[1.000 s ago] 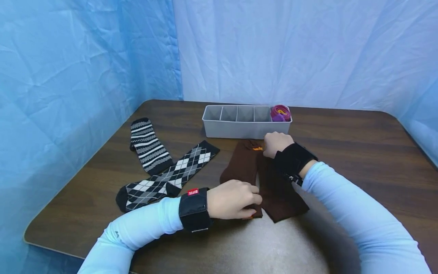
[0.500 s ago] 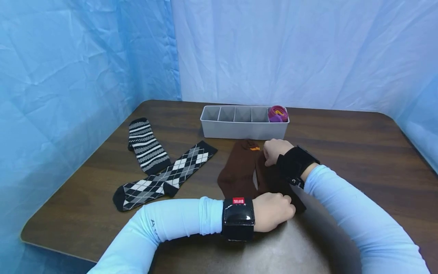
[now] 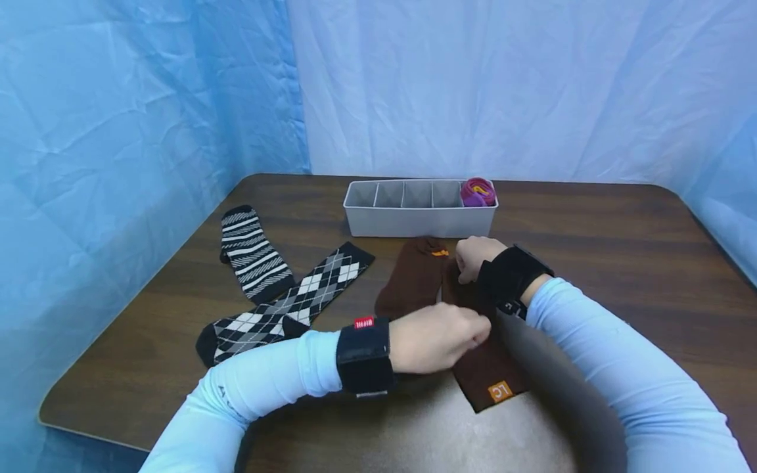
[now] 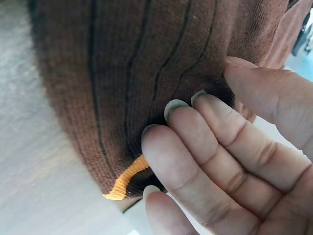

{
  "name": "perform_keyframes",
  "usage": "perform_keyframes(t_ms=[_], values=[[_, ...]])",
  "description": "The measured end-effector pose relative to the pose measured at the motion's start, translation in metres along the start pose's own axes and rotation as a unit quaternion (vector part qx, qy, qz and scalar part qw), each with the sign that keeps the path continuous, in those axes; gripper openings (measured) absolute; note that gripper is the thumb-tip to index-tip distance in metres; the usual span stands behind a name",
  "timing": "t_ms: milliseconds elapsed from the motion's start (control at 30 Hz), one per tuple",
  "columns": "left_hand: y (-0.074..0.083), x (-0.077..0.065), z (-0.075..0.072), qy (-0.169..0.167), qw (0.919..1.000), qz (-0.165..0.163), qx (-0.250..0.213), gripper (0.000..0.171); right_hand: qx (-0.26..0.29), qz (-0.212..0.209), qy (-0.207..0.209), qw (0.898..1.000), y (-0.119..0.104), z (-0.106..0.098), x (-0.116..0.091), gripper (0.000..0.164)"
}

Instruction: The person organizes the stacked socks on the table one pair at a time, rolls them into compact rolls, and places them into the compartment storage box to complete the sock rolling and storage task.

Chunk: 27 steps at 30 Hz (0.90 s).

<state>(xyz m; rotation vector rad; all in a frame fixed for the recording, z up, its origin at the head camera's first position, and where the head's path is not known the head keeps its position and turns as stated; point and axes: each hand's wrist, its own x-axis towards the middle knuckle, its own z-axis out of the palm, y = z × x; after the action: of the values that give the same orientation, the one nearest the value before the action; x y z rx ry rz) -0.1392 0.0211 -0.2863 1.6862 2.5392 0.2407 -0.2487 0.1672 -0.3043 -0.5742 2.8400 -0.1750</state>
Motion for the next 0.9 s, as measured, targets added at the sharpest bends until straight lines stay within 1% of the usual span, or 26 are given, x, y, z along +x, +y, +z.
perform_keyframes(t_ms=[67,100,167,233,300,367,433,500,600,767,833,900], values=[[0.012,0.0,0.012,-0.011,0.9976,0.032,0.06,0.021,-0.007,-0.006,0.0,1.0,-0.001,-0.002,0.0,0.013],[0.018,0.001,0.019,-0.017,0.9957,0.035,0.084,0.023,-0.008,-0.007,0.001,1.0,-0.001,-0.002,0.0,0.014],[0.028,0.003,0.032,-0.025,0.9907,0.023,0.132,0.023,-0.007,-0.006,0.002,1.0,-0.002,-0.003,0.0,0.015],[0.034,0.005,0.042,-0.022,0.9835,0.013,0.179,0.018,-0.011,-0.004,0.008,1.0,-0.004,-0.003,-0.002,0.017],[0.038,0.006,0.048,-0.023,0.9781,0.011,0.207,0.015,-0.019,-0.001,0.021,1.0,-0.004,-0.002,-0.004,0.017],[0.039,0.006,0.049,-0.025,0.9768,0.029,0.211,0.014,-0.027,0.004,0.03,0.999,-0.004,-0.002,-0.006,0.018],[0.038,0.002,0.047,-0.032,0.9789,0.052,0.195,0.015,-0.03,0.005,0.03,0.999,-0.004,-0.003,-0.007,0.018],[0.038,-0.003,0.045,-0.042,0.9819,0.068,0.171,0.017,-0.027,0.004,0.018,0.999,-0.005,-0.004,-0.009,0.019],[0.039,-0.012,0.043,-0.047,0.9827,0.087,0.157,0.018,-0.018,-0.003,-0.004,1.0,-0.007,-0.006,-0.013,0.02],[0.04,-0.024,0.044,-0.061,0.9845,0.099,0.131,0.018,-0.006,-0.025,-0.011,1.0,-0.009,-0.001,-0.02,0.028],[0.04,-0.027,0.043,-0.064,0.9843,0.101,0.13,0.018,-0.008,-0.029,-0.01,1.0,-0.008,0.003,-0.022,0.03],[0.041,-0.031,0.038,-0.06,0.9836,0.102,0.136,0.018,-0.022,-0.024,-0.007,0.999,-0.006,0.003,-0.026,0.03]])
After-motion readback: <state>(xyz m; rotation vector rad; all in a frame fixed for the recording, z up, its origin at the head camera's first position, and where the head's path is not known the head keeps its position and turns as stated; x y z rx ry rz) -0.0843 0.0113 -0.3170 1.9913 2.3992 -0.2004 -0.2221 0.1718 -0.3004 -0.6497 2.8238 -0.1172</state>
